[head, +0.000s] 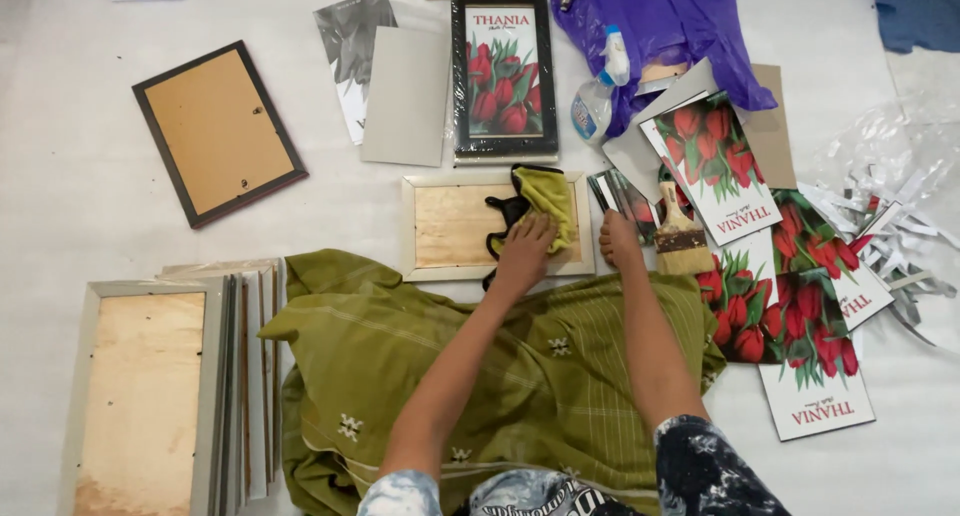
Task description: Cleaning and preparing wooden frame backings using a brush, spray, and cloth
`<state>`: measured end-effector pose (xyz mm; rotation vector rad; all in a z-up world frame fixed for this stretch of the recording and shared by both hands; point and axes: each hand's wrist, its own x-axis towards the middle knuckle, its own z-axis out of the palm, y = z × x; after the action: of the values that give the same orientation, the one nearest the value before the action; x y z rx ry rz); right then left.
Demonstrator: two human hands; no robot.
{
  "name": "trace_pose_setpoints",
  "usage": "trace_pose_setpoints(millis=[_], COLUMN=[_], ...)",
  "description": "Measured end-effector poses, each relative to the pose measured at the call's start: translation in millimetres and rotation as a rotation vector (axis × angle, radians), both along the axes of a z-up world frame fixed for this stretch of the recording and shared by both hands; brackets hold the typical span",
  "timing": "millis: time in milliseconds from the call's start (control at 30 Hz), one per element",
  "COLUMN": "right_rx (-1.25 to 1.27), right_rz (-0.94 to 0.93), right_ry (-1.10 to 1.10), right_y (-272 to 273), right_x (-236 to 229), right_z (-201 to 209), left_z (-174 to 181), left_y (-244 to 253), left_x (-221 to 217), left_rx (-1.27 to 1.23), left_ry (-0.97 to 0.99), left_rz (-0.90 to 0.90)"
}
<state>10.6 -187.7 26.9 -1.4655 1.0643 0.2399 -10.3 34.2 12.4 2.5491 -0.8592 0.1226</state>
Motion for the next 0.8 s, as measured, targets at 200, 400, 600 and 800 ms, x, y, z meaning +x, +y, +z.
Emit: trace_pose_setpoints(millis=[200,400,600,800], right_rx=[0.103,0.183,0.240,0.167], right_rz=[0.109,0.157,0.156,0.074], right_ry=[0.039,0.072,0.112,0.108], right_y=[-8.7,-18.5,-22.7,-13.5], right_x=[-1.2,1.9,6.3,4.8], right_z=[-4.7,-7.4,-17.3,-6.1], left_z=[18.6,27.5,21.4,32.6], left_y=[29.3,110.7,82.5,30.3], left_x=[21.3,31.2,29.8,9.3], left_rx=[0.016,0.103,0.274,0.252], left_ry=[0.200,0.290,0.202,0.157], left_rz=[0.093,0.509,0.568,0.374])
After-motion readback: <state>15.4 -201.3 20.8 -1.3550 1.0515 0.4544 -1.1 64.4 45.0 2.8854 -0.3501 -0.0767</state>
